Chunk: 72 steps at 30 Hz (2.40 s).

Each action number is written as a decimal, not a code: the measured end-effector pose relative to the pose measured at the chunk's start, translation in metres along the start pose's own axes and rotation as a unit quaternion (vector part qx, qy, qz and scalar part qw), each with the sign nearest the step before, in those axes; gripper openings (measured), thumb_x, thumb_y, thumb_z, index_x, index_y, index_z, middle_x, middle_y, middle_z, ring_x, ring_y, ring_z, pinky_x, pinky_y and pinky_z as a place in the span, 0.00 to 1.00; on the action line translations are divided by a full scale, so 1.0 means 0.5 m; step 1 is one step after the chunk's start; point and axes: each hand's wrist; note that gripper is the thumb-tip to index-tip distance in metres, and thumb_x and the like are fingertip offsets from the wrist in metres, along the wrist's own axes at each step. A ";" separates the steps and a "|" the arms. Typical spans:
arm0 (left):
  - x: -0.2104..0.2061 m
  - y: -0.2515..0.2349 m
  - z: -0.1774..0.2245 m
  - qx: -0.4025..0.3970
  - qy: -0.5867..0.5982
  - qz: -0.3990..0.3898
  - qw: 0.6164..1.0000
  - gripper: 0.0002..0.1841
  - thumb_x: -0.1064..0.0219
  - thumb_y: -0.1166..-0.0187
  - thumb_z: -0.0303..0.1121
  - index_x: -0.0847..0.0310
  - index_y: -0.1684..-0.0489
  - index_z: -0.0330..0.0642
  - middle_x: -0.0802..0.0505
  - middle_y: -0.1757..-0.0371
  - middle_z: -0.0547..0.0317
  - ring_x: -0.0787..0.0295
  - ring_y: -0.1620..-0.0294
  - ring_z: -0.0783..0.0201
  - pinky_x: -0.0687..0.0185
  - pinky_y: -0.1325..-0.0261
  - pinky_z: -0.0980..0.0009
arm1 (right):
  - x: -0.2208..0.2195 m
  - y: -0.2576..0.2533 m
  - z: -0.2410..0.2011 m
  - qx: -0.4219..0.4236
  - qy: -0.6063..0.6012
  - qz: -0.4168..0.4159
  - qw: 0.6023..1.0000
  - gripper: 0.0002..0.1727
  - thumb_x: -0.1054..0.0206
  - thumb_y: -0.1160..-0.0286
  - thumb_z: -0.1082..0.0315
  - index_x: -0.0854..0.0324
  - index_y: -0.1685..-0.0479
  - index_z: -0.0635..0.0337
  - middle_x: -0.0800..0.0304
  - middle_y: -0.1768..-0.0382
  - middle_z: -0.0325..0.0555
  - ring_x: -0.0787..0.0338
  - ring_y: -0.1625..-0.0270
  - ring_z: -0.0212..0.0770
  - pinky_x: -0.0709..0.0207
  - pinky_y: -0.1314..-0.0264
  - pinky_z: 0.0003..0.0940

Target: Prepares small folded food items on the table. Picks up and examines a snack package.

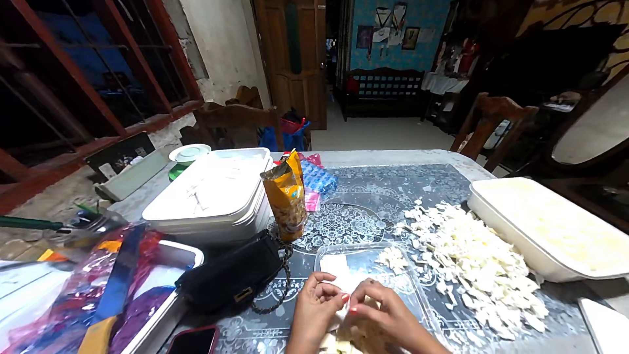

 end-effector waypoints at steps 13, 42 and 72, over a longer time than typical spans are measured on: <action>0.027 0.008 0.013 -0.140 -0.413 -0.132 0.890 0.09 0.31 0.26 0.24 0.13 0.56 0.26 0.07 0.57 0.38 0.07 0.54 0.45 0.12 0.47 0.50 | -0.013 -0.004 0.025 0.263 0.428 0.190 0.844 0.09 0.36 0.24 0.61 0.19 0.74 0.45 0.06 0.64 0.34 0.11 0.48 0.36 0.31 0.31 0.38; 0.003 0.009 0.001 -0.013 -0.143 -0.077 0.987 0.10 0.41 0.15 0.28 0.28 0.45 0.30 0.13 0.74 0.60 0.15 0.73 0.71 0.17 0.61 0.69 | 0.027 -0.008 -0.011 -0.040 0.065 0.068 0.995 0.09 0.26 0.30 0.66 0.07 0.66 0.64 0.08 0.44 0.55 0.15 0.32 0.50 0.26 0.28 0.48; -0.002 0.001 0.018 0.113 -0.035 -0.073 0.990 0.11 0.30 0.28 0.15 0.18 0.51 0.30 0.06 0.62 0.55 0.06 0.65 0.68 0.08 0.56 0.71 | 0.009 -0.007 0.002 -0.034 -0.029 0.072 0.996 0.18 0.47 0.11 0.64 0.14 0.52 0.66 0.07 0.53 0.45 0.11 0.46 0.28 0.20 0.37 0.30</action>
Point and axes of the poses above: each hand's wrist, its own y-axis away from the middle knuckle, its own x-axis out of the back of the hand, z = x × y
